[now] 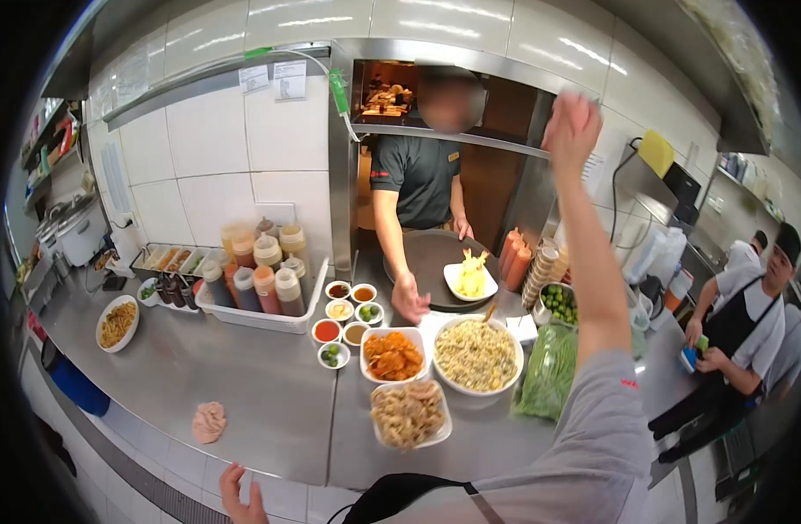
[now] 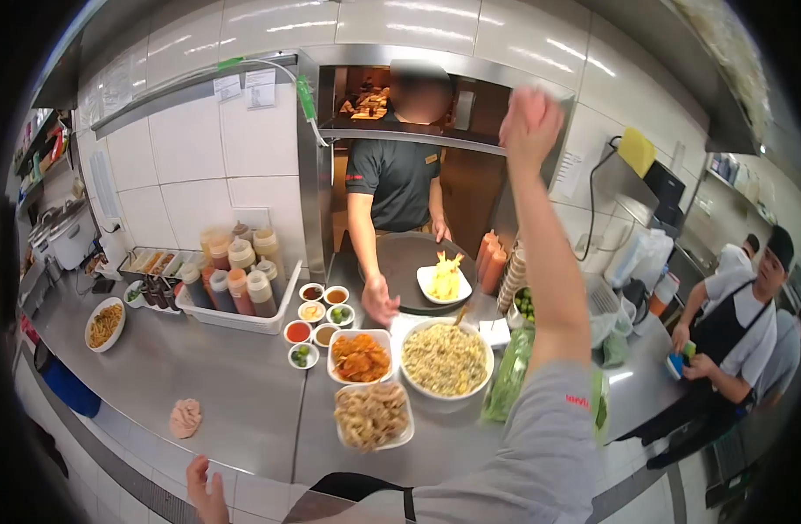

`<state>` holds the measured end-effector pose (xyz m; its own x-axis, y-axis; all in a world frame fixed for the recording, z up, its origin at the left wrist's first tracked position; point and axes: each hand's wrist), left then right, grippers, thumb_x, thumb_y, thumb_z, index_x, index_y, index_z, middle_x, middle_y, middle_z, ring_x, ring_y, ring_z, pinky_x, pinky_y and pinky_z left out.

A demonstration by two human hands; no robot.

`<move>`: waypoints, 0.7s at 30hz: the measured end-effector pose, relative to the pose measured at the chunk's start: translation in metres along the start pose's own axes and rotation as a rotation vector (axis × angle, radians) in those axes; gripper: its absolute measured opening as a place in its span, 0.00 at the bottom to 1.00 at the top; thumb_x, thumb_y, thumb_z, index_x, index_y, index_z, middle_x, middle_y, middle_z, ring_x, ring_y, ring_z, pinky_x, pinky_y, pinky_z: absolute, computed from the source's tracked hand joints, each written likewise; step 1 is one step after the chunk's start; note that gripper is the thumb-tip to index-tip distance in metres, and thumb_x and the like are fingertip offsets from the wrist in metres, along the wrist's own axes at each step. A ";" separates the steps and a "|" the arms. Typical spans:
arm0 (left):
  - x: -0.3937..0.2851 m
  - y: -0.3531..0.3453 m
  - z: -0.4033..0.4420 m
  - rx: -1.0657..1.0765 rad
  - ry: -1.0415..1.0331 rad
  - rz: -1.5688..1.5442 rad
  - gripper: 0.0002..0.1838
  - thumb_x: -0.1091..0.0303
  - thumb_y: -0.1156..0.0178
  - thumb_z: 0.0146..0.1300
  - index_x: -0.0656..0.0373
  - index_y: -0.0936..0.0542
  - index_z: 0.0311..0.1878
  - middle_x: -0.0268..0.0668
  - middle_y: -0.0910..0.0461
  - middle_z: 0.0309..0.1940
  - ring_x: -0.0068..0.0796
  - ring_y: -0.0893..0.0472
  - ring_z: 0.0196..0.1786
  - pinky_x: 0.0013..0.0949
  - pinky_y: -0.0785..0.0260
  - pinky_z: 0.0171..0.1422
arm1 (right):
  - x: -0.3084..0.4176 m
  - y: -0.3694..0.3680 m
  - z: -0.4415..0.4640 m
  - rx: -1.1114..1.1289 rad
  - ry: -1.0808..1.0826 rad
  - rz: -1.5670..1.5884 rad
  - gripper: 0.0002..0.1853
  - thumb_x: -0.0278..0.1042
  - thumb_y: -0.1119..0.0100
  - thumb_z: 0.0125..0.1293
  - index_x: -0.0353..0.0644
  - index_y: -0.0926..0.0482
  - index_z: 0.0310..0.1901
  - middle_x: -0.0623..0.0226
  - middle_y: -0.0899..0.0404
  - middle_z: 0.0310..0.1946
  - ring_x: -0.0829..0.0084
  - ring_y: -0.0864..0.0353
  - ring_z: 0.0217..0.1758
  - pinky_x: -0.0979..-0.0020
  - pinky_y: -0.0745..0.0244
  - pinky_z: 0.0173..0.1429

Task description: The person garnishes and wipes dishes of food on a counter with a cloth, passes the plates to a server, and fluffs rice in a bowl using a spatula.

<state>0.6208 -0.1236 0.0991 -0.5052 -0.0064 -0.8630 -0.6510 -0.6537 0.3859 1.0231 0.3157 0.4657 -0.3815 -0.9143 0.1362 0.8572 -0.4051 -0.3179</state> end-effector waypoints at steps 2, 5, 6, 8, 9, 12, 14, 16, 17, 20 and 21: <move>-0.024 -0.019 -0.016 -0.079 0.122 0.015 0.21 0.73 0.45 0.59 0.66 0.33 0.56 0.45 0.32 0.53 0.34 0.34 0.58 0.35 0.47 0.65 | -0.041 -0.029 0.064 -0.055 0.569 -0.450 0.15 0.33 0.42 0.56 0.36 0.30 0.43 0.58 0.29 0.39 0.61 0.27 0.33 0.61 0.30 0.39; -0.066 -0.055 -0.016 -0.160 0.196 0.018 0.20 0.74 0.45 0.59 0.66 0.33 0.55 0.44 0.31 0.53 0.35 0.33 0.57 0.35 0.46 0.64 | -0.097 -0.100 0.117 0.087 0.634 -0.427 0.21 0.44 0.41 0.51 0.43 0.28 0.45 0.58 0.37 0.50 0.53 0.33 0.47 0.58 0.35 0.53; -0.078 -0.065 -0.013 -0.176 0.224 -0.015 0.20 0.75 0.46 0.59 0.67 0.33 0.55 0.44 0.31 0.53 0.35 0.34 0.57 0.35 0.46 0.64 | -0.103 -0.118 0.118 0.275 0.460 -0.427 0.28 0.51 0.39 0.47 0.46 0.27 0.49 0.59 0.46 0.62 0.52 0.39 0.59 0.57 0.38 0.61; -0.096 -0.086 -0.004 -0.205 0.269 -0.088 0.20 0.75 0.47 0.59 0.67 0.34 0.55 0.44 0.32 0.53 0.34 0.34 0.57 0.34 0.46 0.64 | -0.091 -0.151 0.097 0.540 0.370 -0.740 0.21 0.47 0.45 0.53 0.43 0.26 0.46 0.53 0.39 0.54 0.54 0.35 0.55 0.57 0.36 0.57; -0.098 -0.090 0.001 -0.179 0.259 -0.034 0.20 0.76 0.48 0.60 0.67 0.34 0.56 0.44 0.32 0.54 0.34 0.34 0.57 0.34 0.46 0.64 | -0.092 -0.158 0.088 0.673 0.322 -0.901 0.19 0.44 0.47 0.56 0.41 0.25 0.45 0.50 0.35 0.51 0.54 0.33 0.53 0.57 0.34 0.55; -0.097 -0.108 0.017 -0.143 0.223 0.012 0.20 0.77 0.50 0.60 0.67 0.36 0.56 0.44 0.33 0.55 0.33 0.35 0.58 0.34 0.46 0.63 | -0.125 -0.163 0.077 0.551 0.592 -1.040 0.18 0.45 0.52 0.58 0.40 0.24 0.42 0.48 0.34 0.48 0.55 0.31 0.50 0.59 0.33 0.52; -0.116 -0.119 0.029 -0.146 0.208 -0.078 0.20 0.78 0.51 0.60 0.66 0.37 0.56 0.44 0.34 0.56 0.33 0.35 0.59 0.34 0.46 0.63 | -0.139 -0.159 0.089 0.586 0.573 -0.818 0.22 0.51 0.51 0.55 0.37 0.21 0.36 0.48 0.27 0.40 0.56 0.29 0.49 0.59 0.31 0.49; -0.130 -0.131 0.038 -0.131 0.209 -0.099 0.21 0.79 0.50 0.59 0.66 0.38 0.56 0.44 0.35 0.57 0.34 0.35 0.59 0.34 0.46 0.63 | -0.139 -0.141 0.101 0.598 0.492 -0.815 0.24 0.53 0.51 0.54 0.35 0.21 0.33 0.48 0.24 0.36 0.55 0.26 0.45 0.59 0.31 0.48; -0.132 -0.133 0.037 -0.124 0.189 -0.098 0.21 0.79 0.50 0.58 0.65 0.38 0.56 0.44 0.35 0.57 0.34 0.36 0.59 0.34 0.46 0.63 | -0.136 -0.129 0.104 0.618 0.431 -0.849 0.24 0.53 0.51 0.53 0.35 0.21 0.34 0.48 0.24 0.37 0.54 0.25 0.44 0.59 0.31 0.48; -0.134 -0.127 0.029 -0.113 0.253 -0.029 0.22 0.78 0.49 0.58 0.64 0.38 0.57 0.42 0.36 0.57 0.34 0.36 0.59 0.35 0.45 0.63 | -0.185 -0.070 0.138 0.572 0.536 -0.885 0.19 0.48 0.50 0.55 0.38 0.23 0.36 0.52 0.24 0.38 0.52 0.26 0.41 0.59 0.31 0.47; -0.137 -0.123 0.028 -0.113 0.291 0.008 0.23 0.78 0.49 0.58 0.63 0.38 0.57 0.42 0.36 0.57 0.34 0.36 0.59 0.35 0.45 0.63 | -0.236 -0.049 0.158 0.499 0.759 -0.846 0.15 0.43 0.49 0.57 0.41 0.26 0.39 0.58 0.25 0.37 0.52 0.27 0.40 0.59 0.32 0.46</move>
Point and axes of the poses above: each hand's wrist, its own z-axis towards the middle knuckle, its own y-axis out of the back of the hand, x = y × z
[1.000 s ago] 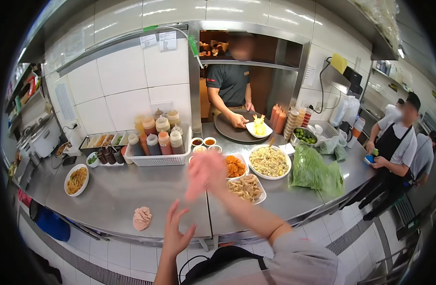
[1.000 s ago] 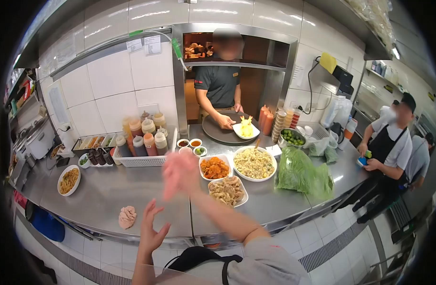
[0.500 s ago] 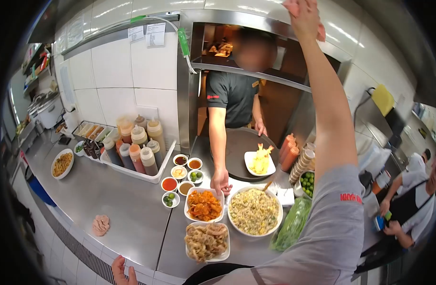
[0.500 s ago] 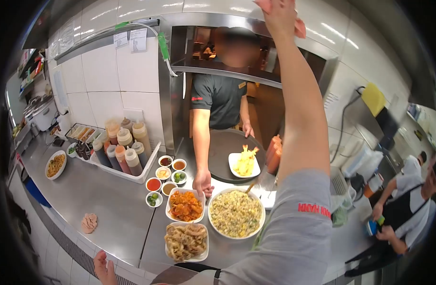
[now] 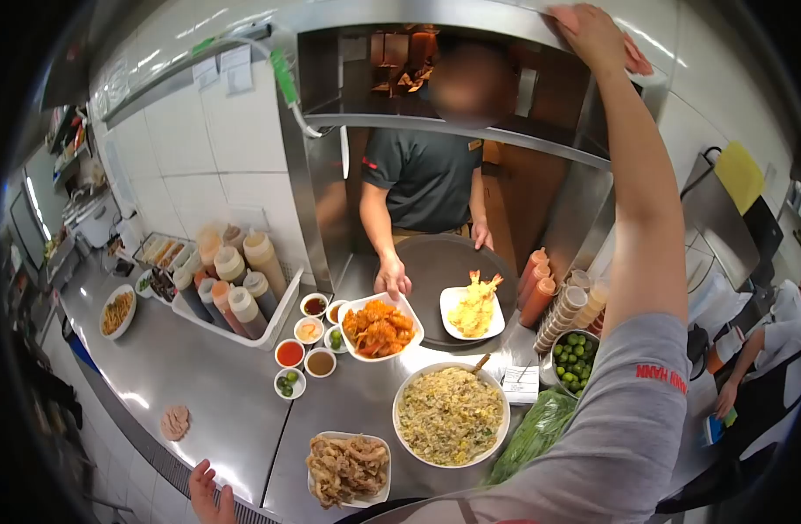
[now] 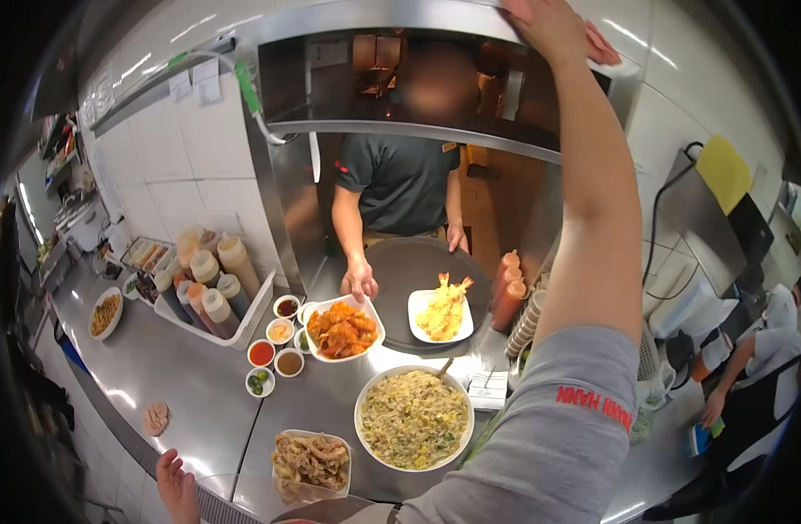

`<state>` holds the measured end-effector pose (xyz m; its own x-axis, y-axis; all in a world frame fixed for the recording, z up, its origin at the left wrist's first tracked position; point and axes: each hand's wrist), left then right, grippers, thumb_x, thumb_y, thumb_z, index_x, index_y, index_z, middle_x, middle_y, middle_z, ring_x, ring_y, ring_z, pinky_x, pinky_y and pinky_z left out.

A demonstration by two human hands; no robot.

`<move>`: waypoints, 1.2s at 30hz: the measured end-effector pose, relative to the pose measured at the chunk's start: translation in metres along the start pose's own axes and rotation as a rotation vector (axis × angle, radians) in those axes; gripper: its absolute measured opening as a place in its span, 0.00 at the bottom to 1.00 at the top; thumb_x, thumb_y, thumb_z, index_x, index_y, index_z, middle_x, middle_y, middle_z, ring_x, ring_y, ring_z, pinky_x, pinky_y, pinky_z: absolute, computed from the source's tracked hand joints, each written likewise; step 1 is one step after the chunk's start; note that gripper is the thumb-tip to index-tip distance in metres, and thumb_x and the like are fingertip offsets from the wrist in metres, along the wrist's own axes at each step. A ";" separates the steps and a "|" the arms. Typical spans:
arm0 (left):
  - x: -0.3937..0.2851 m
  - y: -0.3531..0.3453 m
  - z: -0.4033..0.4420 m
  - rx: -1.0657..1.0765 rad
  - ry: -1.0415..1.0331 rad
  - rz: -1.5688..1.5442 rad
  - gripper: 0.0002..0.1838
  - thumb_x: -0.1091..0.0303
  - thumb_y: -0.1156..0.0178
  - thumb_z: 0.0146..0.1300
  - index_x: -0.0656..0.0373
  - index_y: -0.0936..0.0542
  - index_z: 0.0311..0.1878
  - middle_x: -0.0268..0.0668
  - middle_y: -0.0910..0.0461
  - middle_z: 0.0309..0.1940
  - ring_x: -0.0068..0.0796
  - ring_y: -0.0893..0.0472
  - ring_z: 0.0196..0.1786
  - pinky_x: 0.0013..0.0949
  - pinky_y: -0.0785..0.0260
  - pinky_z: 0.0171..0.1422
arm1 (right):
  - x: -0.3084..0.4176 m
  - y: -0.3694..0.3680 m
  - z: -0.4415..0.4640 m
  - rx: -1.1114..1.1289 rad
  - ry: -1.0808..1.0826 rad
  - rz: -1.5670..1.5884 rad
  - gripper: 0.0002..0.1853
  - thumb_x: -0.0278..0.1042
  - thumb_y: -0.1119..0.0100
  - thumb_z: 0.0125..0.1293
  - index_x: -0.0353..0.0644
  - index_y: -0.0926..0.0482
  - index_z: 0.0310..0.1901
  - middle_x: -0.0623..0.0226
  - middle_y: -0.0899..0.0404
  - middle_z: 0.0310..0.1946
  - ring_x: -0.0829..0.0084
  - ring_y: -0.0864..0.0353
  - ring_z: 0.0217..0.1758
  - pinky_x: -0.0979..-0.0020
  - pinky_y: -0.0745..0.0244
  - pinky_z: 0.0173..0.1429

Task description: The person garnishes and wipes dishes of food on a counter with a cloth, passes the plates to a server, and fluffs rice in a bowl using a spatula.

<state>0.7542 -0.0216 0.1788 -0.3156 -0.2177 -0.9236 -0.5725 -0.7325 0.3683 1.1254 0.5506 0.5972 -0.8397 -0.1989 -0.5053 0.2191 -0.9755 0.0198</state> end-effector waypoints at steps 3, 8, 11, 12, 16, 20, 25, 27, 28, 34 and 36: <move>-0.019 0.010 -0.009 -0.022 0.030 0.048 0.24 0.75 0.48 0.57 0.62 0.39 0.59 0.40 0.36 0.58 0.34 0.36 0.59 0.35 0.46 0.63 | -0.065 0.013 -0.036 0.072 -0.160 -0.068 0.17 0.48 0.54 0.59 0.42 0.25 0.36 0.56 0.24 0.35 0.53 0.27 0.43 0.60 0.32 0.47; -0.036 -0.008 -0.022 -0.014 -0.009 0.057 0.26 0.72 0.46 0.58 0.62 0.39 0.59 0.40 0.36 0.58 0.34 0.37 0.60 0.34 0.46 0.63 | -0.123 0.013 -0.070 0.027 -0.238 -0.078 0.18 0.48 0.56 0.60 0.41 0.26 0.38 0.53 0.23 0.36 0.50 0.26 0.41 0.57 0.31 0.46; -0.045 -0.032 -0.039 -0.020 0.017 0.059 0.26 0.73 0.46 0.58 0.63 0.39 0.60 0.41 0.36 0.58 0.34 0.36 0.59 0.35 0.45 0.63 | -0.144 0.011 -0.068 0.099 -0.277 -0.081 0.18 0.49 0.59 0.61 0.45 0.27 0.42 0.53 0.23 0.35 0.48 0.26 0.39 0.56 0.31 0.46; -0.041 -0.035 -0.049 -0.044 0.014 0.069 0.26 0.74 0.46 0.55 0.63 0.38 0.59 0.40 0.35 0.57 0.34 0.35 0.58 0.35 0.44 0.62 | -0.147 0.010 -0.072 0.124 -0.299 -0.082 0.19 0.50 0.60 0.61 0.47 0.28 0.43 0.53 0.23 0.35 0.48 0.26 0.39 0.55 0.31 0.46; -0.035 -0.031 -0.084 -0.134 0.028 0.002 0.25 0.76 0.47 0.56 0.64 0.38 0.59 0.41 0.35 0.57 0.35 0.34 0.57 0.35 0.43 0.61 | -0.158 0.021 -0.102 -0.061 -0.601 0.076 0.20 0.55 0.68 0.63 0.59 0.27 0.44 0.57 0.22 0.27 0.52 0.24 0.29 0.59 0.30 0.38; 0.019 0.006 -0.093 -0.137 -0.003 -0.033 0.30 0.76 0.47 0.52 0.65 0.40 0.61 0.40 0.36 0.56 0.32 0.34 0.55 0.33 0.43 0.59 | -0.107 0.107 -0.132 -0.055 -1.151 0.665 0.13 0.48 0.59 0.64 0.58 0.25 0.43 0.70 0.30 0.14 0.78 0.32 0.15 0.73 0.37 0.20; 0.035 0.020 -0.102 -0.064 -0.173 -0.174 0.26 0.76 0.47 0.52 0.63 0.36 0.57 0.37 0.33 0.54 0.30 0.32 0.52 0.29 0.40 0.51 | -0.043 0.182 -0.169 -0.250 -0.914 1.143 0.15 0.40 0.55 0.62 0.40 0.27 0.43 0.69 0.28 0.23 0.80 0.35 0.14 0.79 0.39 0.19; 0.047 0.032 -0.107 -0.004 -0.160 -0.201 0.26 0.77 0.48 0.53 0.63 0.36 0.58 0.38 0.34 0.55 0.30 0.32 0.53 0.28 0.40 0.52 | -0.027 0.209 -0.174 -0.149 -0.974 1.268 0.12 0.37 0.53 0.59 0.41 0.26 0.40 0.67 0.29 0.18 0.79 0.31 0.16 0.76 0.36 0.20; 0.048 0.037 -0.112 0.028 -0.124 -0.216 0.25 0.77 0.49 0.53 0.64 0.36 0.58 0.39 0.35 0.57 0.31 0.33 0.54 0.30 0.42 0.56 | -0.027 0.217 -0.176 -0.112 -1.002 1.327 0.11 0.36 0.52 0.58 0.41 0.25 0.39 0.66 0.29 0.16 0.78 0.29 0.17 0.74 0.34 0.21; 0.051 0.057 -0.123 -0.063 -0.053 -0.244 0.24 0.77 0.49 0.57 0.66 0.38 0.59 0.44 0.35 0.55 0.35 0.34 0.57 0.34 0.42 0.61 | -0.064 0.211 -0.127 -0.029 -1.121 0.495 0.12 0.39 0.48 0.55 0.46 0.27 0.40 0.55 0.27 0.37 0.63 0.22 0.31 0.66 0.27 0.33; 0.042 0.048 -0.126 -0.104 -0.031 -0.274 0.24 0.77 0.49 0.59 0.67 0.39 0.60 0.47 0.35 0.56 0.37 0.34 0.57 0.35 0.43 0.62 | -0.080 0.190 -0.116 -0.034 -1.031 0.393 0.12 0.40 0.47 0.54 0.48 0.26 0.40 0.54 0.29 0.42 0.61 0.22 0.35 0.64 0.27 0.38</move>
Point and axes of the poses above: each hand's wrist, its own z-axis towards the middle knuckle, its own y-axis out of the back of the hand, x = y × z
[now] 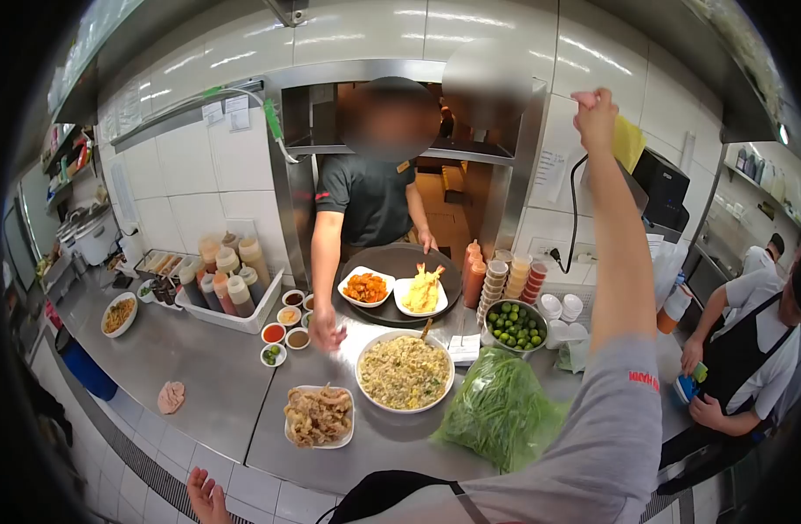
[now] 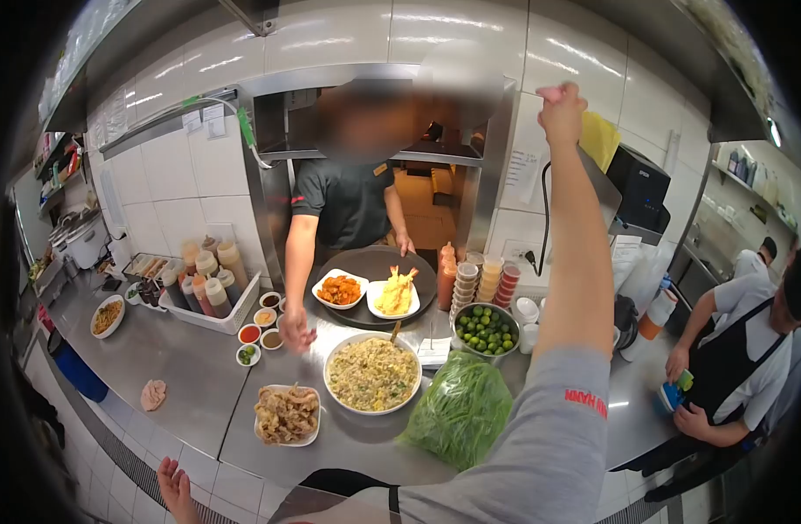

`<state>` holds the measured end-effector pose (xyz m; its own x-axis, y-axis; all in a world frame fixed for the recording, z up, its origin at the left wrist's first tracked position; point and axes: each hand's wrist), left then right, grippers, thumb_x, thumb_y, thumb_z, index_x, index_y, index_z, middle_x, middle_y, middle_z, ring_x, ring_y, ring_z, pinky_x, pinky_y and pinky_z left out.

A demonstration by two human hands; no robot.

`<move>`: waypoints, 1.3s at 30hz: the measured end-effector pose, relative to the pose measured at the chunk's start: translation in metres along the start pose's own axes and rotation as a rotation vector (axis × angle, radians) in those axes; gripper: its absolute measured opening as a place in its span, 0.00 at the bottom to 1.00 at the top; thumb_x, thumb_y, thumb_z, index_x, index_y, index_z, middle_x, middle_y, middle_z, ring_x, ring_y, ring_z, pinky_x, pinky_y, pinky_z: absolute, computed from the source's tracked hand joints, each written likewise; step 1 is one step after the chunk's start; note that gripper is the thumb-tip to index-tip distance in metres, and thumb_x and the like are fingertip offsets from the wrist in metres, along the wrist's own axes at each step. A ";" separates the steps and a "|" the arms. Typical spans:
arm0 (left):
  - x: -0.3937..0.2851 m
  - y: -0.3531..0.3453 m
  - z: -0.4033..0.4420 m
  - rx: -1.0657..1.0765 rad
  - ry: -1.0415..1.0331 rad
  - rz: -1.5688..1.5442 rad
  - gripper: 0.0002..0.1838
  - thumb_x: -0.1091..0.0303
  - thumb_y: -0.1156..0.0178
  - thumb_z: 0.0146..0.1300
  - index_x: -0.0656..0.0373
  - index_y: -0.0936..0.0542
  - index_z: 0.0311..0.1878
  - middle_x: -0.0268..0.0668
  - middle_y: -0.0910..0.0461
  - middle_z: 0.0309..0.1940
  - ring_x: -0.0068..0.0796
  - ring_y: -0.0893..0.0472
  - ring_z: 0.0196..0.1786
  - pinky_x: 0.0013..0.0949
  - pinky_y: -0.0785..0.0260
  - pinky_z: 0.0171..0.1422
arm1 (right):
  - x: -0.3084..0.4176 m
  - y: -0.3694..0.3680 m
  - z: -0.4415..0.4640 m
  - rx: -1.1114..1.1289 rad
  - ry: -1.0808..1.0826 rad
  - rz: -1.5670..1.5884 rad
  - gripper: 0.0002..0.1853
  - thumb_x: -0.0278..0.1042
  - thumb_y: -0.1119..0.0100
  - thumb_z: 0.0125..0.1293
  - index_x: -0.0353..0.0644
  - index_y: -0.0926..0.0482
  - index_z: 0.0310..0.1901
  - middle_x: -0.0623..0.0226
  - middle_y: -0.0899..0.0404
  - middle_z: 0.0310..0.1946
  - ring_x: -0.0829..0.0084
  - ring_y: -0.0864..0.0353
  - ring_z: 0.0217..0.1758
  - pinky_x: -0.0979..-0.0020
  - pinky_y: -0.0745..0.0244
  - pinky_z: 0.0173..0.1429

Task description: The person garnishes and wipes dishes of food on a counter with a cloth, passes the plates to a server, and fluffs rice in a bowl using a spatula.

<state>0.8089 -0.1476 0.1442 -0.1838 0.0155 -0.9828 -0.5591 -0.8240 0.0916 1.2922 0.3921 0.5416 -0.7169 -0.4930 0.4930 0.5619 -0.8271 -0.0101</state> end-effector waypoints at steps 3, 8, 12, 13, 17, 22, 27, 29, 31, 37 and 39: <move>-0.012 -0.021 0.000 -0.022 -0.028 0.030 0.24 0.77 0.49 0.60 0.67 0.39 0.60 0.47 0.35 0.56 0.37 0.34 0.57 0.35 0.43 0.62 | -0.020 -0.039 0.050 -0.072 0.244 -0.211 0.12 0.40 0.46 0.53 0.50 0.24 0.39 0.54 0.31 0.42 0.59 0.24 0.36 0.61 0.26 0.39; -0.021 -0.056 0.004 -0.053 -0.015 0.061 0.24 0.76 0.49 0.59 0.66 0.39 0.60 0.46 0.35 0.56 0.37 0.34 0.57 0.35 0.42 0.61 | -0.010 -0.100 0.070 -0.102 0.491 -0.477 0.12 0.41 0.45 0.54 0.49 0.23 0.40 0.58 0.29 0.41 0.59 0.25 0.40 0.61 0.27 0.44; -0.041 -0.091 0.004 -0.011 0.095 0.152 0.24 0.75 0.48 0.59 0.65 0.39 0.59 0.45 0.35 0.56 0.37 0.33 0.56 0.35 0.41 0.60 | -0.027 -0.148 0.068 -0.008 0.817 -0.427 0.11 0.37 0.47 0.53 0.49 0.23 0.38 0.63 0.28 0.39 0.58 0.27 0.44 0.61 0.30 0.47; -0.042 -0.095 0.002 -0.014 0.089 0.170 0.24 0.75 0.48 0.59 0.65 0.38 0.59 0.45 0.35 0.56 0.37 0.33 0.56 0.35 0.41 0.60 | -0.035 -0.144 0.069 0.012 0.916 -0.324 0.11 0.37 0.47 0.52 0.48 0.23 0.39 0.63 0.27 0.38 0.59 0.27 0.44 0.61 0.30 0.47; -0.048 -0.119 0.008 0.017 0.075 0.249 0.24 0.76 0.49 0.58 0.66 0.38 0.59 0.45 0.34 0.55 0.37 0.32 0.56 0.34 0.39 0.59 | -0.051 -0.121 0.105 0.300 1.065 -0.299 0.12 0.36 0.46 0.52 0.48 0.24 0.40 0.63 0.27 0.36 0.61 0.28 0.44 0.62 0.31 0.47; -0.050 -0.124 0.009 0.049 0.060 0.277 0.24 0.78 0.50 0.58 0.66 0.38 0.59 0.44 0.35 0.57 0.38 0.33 0.57 0.35 0.40 0.59 | -0.039 -0.098 0.104 0.511 0.841 -0.350 0.11 0.27 0.50 0.53 0.44 0.25 0.39 0.61 0.29 0.38 0.59 0.28 0.43 0.64 0.33 0.47; -0.047 -0.117 0.001 0.014 0.112 0.215 0.24 0.75 0.48 0.59 0.66 0.39 0.59 0.45 0.36 0.57 0.37 0.34 0.58 0.35 0.41 0.61 | -0.065 -0.098 0.093 0.285 0.664 -0.267 0.10 0.32 0.54 0.55 0.47 0.22 0.35 0.58 0.25 0.36 0.57 0.27 0.43 0.63 0.32 0.47; -0.046 -0.111 -0.002 0.020 0.113 0.161 0.24 0.75 0.47 0.59 0.66 0.39 0.59 0.45 0.36 0.57 0.37 0.34 0.58 0.35 0.42 0.61 | -0.065 -0.090 0.078 0.260 0.670 -0.277 0.10 0.32 0.54 0.54 0.48 0.21 0.32 0.58 0.23 0.34 0.56 0.25 0.41 0.63 0.31 0.45; -0.047 -0.110 -0.005 0.025 0.075 0.163 0.24 0.75 0.48 0.59 0.66 0.39 0.59 0.45 0.36 0.57 0.37 0.34 0.58 0.35 0.42 0.61 | -0.068 -0.090 0.077 0.270 0.631 -0.270 0.10 0.33 0.54 0.54 0.47 0.21 0.30 0.57 0.22 0.30 0.56 0.24 0.38 0.63 0.29 0.42; 0.029 -0.058 0.001 0.092 -0.187 -0.010 0.26 0.78 0.50 0.53 0.66 0.38 0.58 0.42 0.35 0.55 0.30 0.35 0.58 0.32 0.43 0.60 | -0.090 -0.052 0.029 0.218 0.038 -0.091 0.12 0.40 0.49 0.51 0.41 0.22 0.27 0.60 0.22 0.19 0.63 0.21 0.26 0.67 0.28 0.33; 0.034 -0.041 -0.005 0.190 -0.172 -0.043 0.26 0.79 0.51 0.53 0.65 0.38 0.59 0.42 0.36 0.55 0.29 0.35 0.58 0.31 0.43 0.60 | -0.094 -0.016 0.006 0.332 -0.087 0.167 0.14 0.42 0.48 0.51 0.39 0.22 0.26 0.62 0.23 0.17 0.67 0.21 0.23 0.69 0.29 0.30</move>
Point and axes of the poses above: each hand's wrist, its own z-axis towards the middle knuckle, its own y-axis out of the back of the hand, x = y × z
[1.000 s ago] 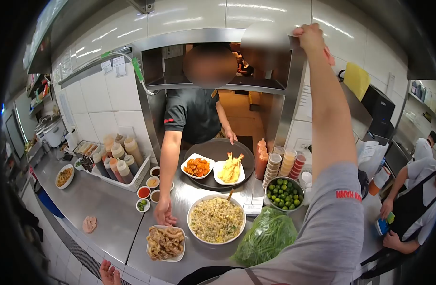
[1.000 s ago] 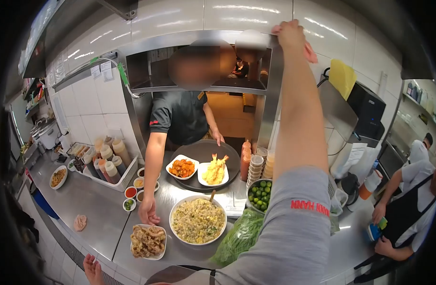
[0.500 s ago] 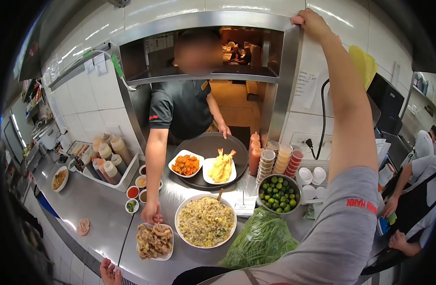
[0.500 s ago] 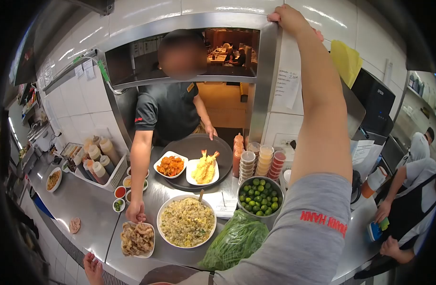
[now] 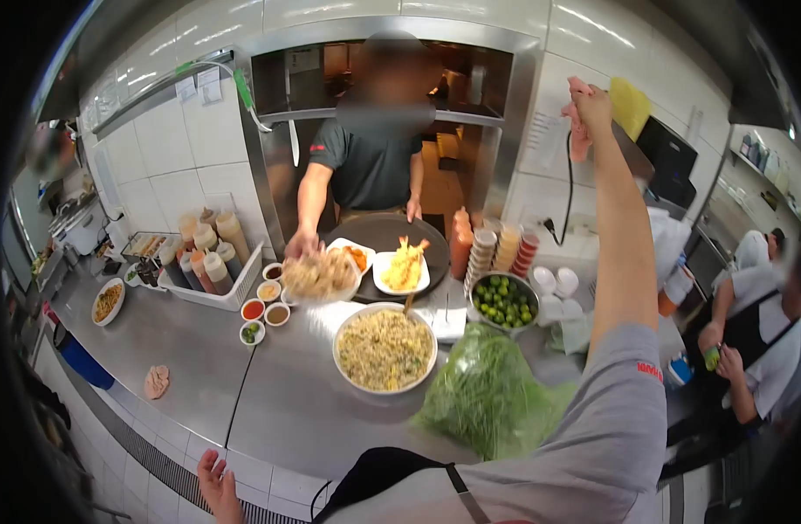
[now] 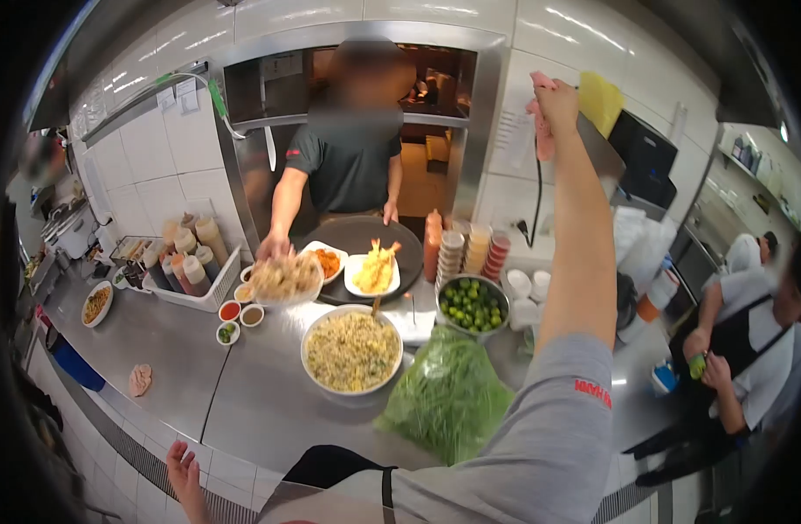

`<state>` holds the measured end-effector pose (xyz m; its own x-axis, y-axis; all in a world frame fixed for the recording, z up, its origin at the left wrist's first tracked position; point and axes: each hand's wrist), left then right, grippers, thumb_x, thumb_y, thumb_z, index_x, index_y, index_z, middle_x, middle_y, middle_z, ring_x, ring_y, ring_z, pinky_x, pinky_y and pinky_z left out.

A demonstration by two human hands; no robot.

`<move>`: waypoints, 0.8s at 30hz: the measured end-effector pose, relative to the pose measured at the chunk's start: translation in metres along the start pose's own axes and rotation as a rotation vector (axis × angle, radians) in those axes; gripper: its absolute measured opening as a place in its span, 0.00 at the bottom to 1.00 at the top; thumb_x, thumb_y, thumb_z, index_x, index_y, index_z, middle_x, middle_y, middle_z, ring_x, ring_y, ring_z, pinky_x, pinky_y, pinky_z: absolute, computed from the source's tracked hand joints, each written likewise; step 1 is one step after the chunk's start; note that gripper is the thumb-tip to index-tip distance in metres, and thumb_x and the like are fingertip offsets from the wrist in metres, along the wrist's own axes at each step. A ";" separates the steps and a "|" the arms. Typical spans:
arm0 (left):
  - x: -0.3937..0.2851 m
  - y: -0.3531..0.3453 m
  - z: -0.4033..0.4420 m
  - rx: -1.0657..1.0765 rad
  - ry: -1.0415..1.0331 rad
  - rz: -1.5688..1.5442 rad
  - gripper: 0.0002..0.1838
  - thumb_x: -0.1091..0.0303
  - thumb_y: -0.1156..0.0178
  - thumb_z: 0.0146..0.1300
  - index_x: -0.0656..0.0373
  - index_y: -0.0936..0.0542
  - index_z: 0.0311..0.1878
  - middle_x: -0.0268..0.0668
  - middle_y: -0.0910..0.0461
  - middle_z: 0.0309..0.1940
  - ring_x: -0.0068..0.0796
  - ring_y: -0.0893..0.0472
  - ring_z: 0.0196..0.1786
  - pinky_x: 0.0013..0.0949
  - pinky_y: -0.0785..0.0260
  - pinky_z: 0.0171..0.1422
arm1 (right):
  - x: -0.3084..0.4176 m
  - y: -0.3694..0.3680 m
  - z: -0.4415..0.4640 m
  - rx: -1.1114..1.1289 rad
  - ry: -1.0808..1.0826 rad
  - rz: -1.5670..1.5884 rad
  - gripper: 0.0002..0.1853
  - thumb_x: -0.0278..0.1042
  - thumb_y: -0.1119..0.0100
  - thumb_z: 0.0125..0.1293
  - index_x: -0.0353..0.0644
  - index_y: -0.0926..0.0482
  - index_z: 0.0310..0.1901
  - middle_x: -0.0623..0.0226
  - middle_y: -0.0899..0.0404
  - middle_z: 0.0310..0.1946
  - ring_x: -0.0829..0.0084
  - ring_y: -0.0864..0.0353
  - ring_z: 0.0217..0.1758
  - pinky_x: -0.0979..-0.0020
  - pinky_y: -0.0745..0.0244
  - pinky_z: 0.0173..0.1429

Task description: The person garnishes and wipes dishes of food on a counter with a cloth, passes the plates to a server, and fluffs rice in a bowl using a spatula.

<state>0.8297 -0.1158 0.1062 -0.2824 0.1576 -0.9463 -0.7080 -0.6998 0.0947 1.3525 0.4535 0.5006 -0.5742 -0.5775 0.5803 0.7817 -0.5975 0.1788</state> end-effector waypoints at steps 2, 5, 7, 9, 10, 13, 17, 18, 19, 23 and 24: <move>-0.015 0.001 -0.001 0.004 0.097 -0.025 0.26 0.80 0.51 0.53 0.65 0.38 0.58 0.41 0.35 0.54 0.27 0.35 0.56 0.29 0.43 0.60 | 0.024 0.023 -0.028 -0.056 0.045 -0.102 0.15 0.43 0.47 0.51 0.38 0.23 0.25 0.64 0.24 0.16 0.70 0.22 0.21 0.71 0.29 0.27; -0.023 0.008 0.010 0.019 0.125 -0.081 0.24 0.80 0.51 0.53 0.66 0.37 0.57 0.39 0.34 0.53 0.26 0.33 0.52 0.28 0.43 0.60 | 0.034 0.049 -0.009 -0.059 0.022 -0.151 0.17 0.45 0.46 0.52 0.36 0.23 0.24 0.65 0.25 0.15 0.72 0.24 0.18 0.72 0.30 0.24; -0.035 0.006 0.014 -0.005 0.063 -0.077 0.24 0.80 0.52 0.53 0.66 0.37 0.56 0.39 0.34 0.52 0.26 0.33 0.51 0.29 0.43 0.59 | 0.053 0.047 0.001 0.018 -0.072 -0.095 0.19 0.48 0.49 0.55 0.37 0.23 0.26 0.66 0.26 0.13 0.73 0.24 0.18 0.72 0.31 0.24; -0.037 0.009 0.013 -0.025 0.014 -0.014 0.23 0.77 0.50 0.54 0.67 0.37 0.56 0.40 0.34 0.52 0.27 0.33 0.52 0.30 0.44 0.60 | 0.077 0.036 -0.002 0.065 -0.175 0.008 0.18 0.46 0.52 0.57 0.38 0.22 0.29 0.66 0.27 0.12 0.72 0.25 0.18 0.71 0.30 0.27; -0.046 0.006 0.010 -0.038 0.093 0.028 0.24 0.77 0.50 0.56 0.67 0.38 0.57 0.42 0.34 0.53 0.31 0.33 0.54 0.32 0.44 0.60 | 0.075 0.028 0.005 0.059 -0.127 0.013 0.17 0.45 0.53 0.58 0.38 0.22 0.30 0.66 0.28 0.11 0.71 0.25 0.19 0.70 0.30 0.28; -0.073 -0.003 -0.001 -0.107 0.237 0.118 0.24 0.75 0.49 0.59 0.67 0.39 0.60 0.45 0.36 0.57 0.38 0.34 0.58 0.35 0.43 0.62 | 0.057 -0.014 0.053 -0.018 0.222 -0.056 0.15 0.41 0.58 0.61 0.41 0.23 0.33 0.66 0.31 0.08 0.70 0.24 0.24 0.67 0.29 0.33; -0.087 -0.026 0.001 -0.187 0.259 0.156 0.25 0.74 0.49 0.60 0.67 0.40 0.60 0.45 0.36 0.57 0.38 0.35 0.59 0.36 0.44 0.63 | 0.052 -0.069 0.090 -0.137 0.620 -0.295 0.10 0.36 0.56 0.58 0.44 0.24 0.33 0.60 0.26 0.22 0.62 0.26 0.35 0.64 0.30 0.44; -0.091 -0.035 0.004 -0.191 0.283 0.168 0.25 0.74 0.49 0.60 0.67 0.41 0.60 0.45 0.36 0.57 0.38 0.35 0.59 0.36 0.44 0.63 | 0.043 -0.082 0.105 -0.121 0.746 -0.396 0.09 0.34 0.52 0.55 0.45 0.23 0.35 0.57 0.25 0.30 0.60 0.27 0.39 0.63 0.31 0.46; -0.092 -0.045 0.008 -0.191 0.308 0.186 0.25 0.74 0.49 0.60 0.67 0.41 0.60 0.45 0.36 0.57 0.38 0.35 0.59 0.36 0.44 0.63 | 0.051 -0.079 0.102 -0.053 0.828 -0.505 0.09 0.32 0.50 0.53 0.46 0.23 0.36 0.57 0.25 0.32 0.58 0.27 0.40 0.64 0.31 0.47; -0.096 -0.067 0.025 -0.161 0.387 0.252 0.25 0.73 0.49 0.60 0.67 0.41 0.61 0.46 0.37 0.58 0.39 0.36 0.60 0.36 0.45 0.63 | 0.019 -0.079 0.122 -0.003 0.928 -0.432 0.13 0.27 0.44 0.45 0.44 0.22 0.37 0.55 0.24 0.34 0.56 0.26 0.42 0.65 0.31 0.48; -0.095 -0.071 0.029 -0.149 0.395 0.258 0.25 0.73 0.49 0.61 0.67 0.41 0.61 0.46 0.37 0.58 0.38 0.36 0.60 0.36 0.45 0.64 | 0.019 -0.071 0.121 -0.013 0.931 -0.418 0.13 0.27 0.45 0.45 0.43 0.22 0.36 0.55 0.24 0.34 0.56 0.26 0.41 0.65 0.31 0.47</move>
<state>0.8878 -0.0613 0.1982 -0.1488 -0.2898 -0.9454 -0.5388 -0.7780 0.3233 1.3153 0.5526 0.5948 -0.7661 -0.5213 -0.3761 0.4756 -0.8533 0.2140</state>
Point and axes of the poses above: each hand's wrist, its own z-axis towards the middle knuckle, its own y-axis out of the back of the hand, x = y × z
